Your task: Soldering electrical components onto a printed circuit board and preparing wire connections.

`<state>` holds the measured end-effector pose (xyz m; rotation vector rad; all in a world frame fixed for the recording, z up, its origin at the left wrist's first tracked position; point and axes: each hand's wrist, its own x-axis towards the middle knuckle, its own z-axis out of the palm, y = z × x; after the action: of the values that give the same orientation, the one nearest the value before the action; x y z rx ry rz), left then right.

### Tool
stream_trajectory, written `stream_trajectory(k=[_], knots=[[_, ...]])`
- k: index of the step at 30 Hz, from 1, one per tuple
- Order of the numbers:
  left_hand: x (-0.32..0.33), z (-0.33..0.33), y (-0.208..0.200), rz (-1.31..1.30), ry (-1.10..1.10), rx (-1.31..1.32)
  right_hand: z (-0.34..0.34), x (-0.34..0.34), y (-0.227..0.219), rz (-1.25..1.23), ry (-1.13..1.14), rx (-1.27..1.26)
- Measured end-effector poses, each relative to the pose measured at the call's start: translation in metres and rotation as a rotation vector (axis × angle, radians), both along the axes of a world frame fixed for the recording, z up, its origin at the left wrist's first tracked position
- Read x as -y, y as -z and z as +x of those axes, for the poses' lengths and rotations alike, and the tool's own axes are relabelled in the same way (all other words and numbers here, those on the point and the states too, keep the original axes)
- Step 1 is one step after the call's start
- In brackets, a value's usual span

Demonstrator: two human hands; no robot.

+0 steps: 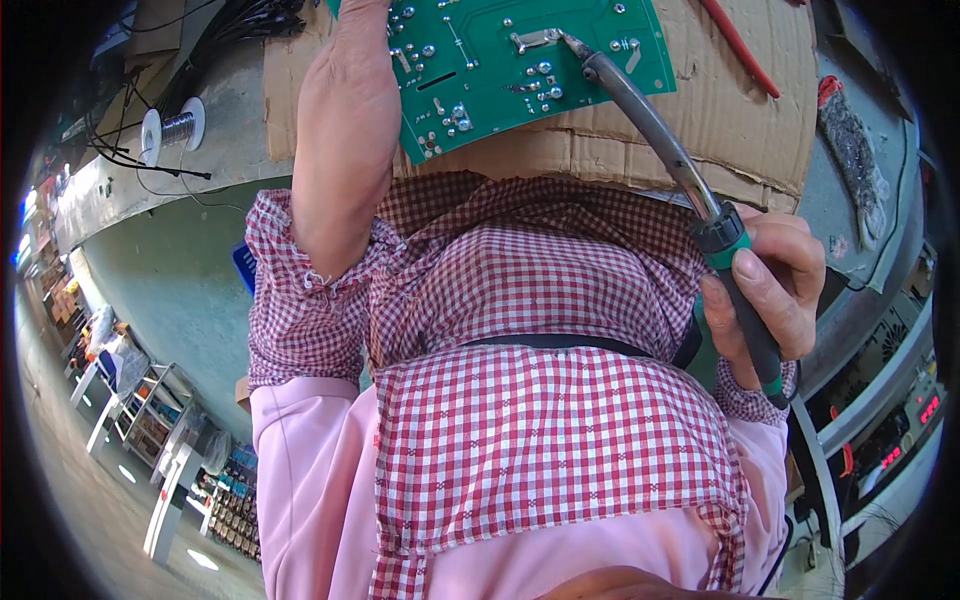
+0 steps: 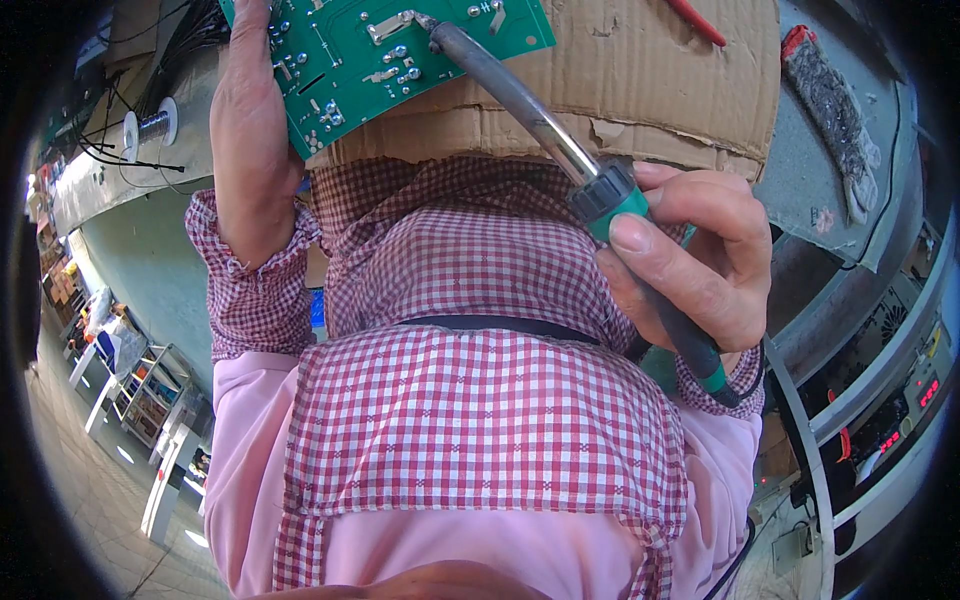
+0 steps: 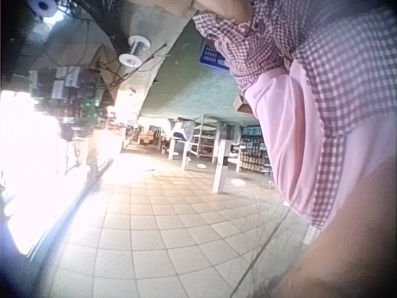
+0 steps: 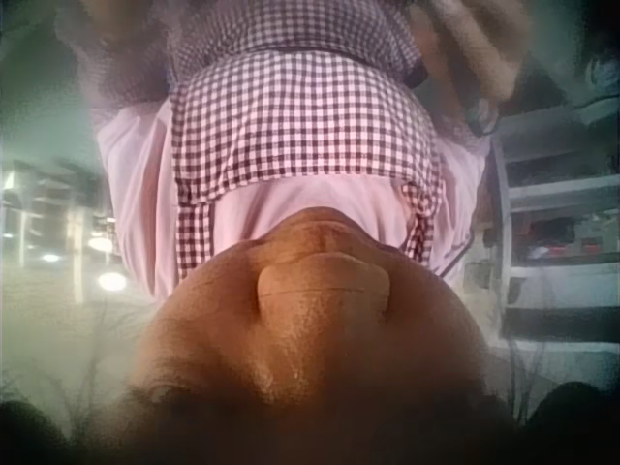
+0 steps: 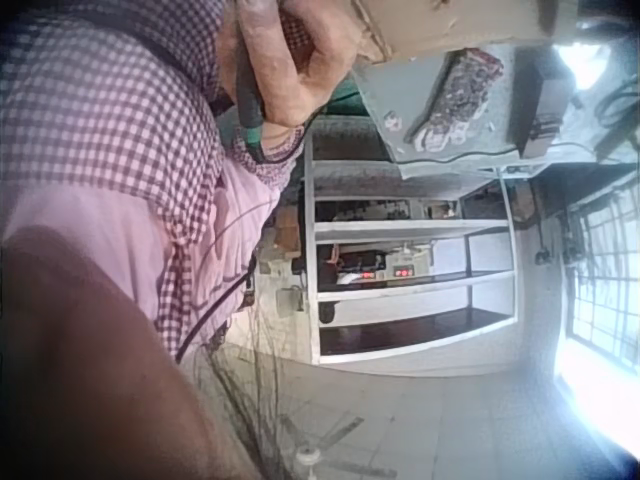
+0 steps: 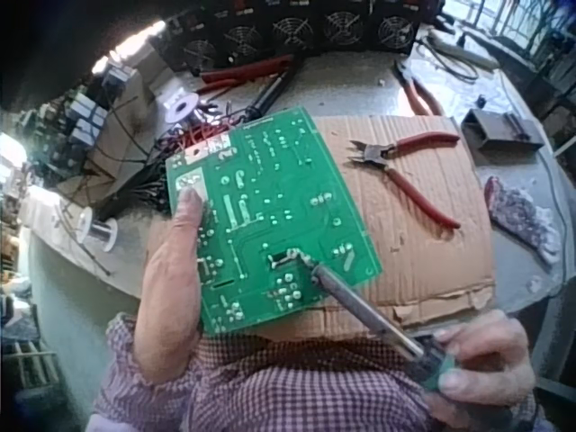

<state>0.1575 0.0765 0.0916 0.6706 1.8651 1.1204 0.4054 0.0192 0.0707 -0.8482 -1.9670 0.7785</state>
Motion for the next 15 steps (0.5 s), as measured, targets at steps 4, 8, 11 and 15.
stream_trajectory(k=[4, 8, 11, 15], knots=[[-0.002, 0.003, -0.005, -0.026, -0.033, -0.003, -0.001, -0.001, 0.001, 0.042, -0.005, 0.029], [-0.002, -0.001, 0.0, -0.005, -0.013, -0.037, 0.001, -0.002, 0.0, 0.044, -0.046, 0.03], [0.0, -0.009, 0.005, 0.004, 0.039, -0.026, 0.001, -0.001, -0.001, 0.031, -0.032, 0.021], [0.0, -0.007, 0.004, 0.049, 0.088, -0.014, -0.002, -0.001, -0.001, 0.046, -0.018, 0.024]])
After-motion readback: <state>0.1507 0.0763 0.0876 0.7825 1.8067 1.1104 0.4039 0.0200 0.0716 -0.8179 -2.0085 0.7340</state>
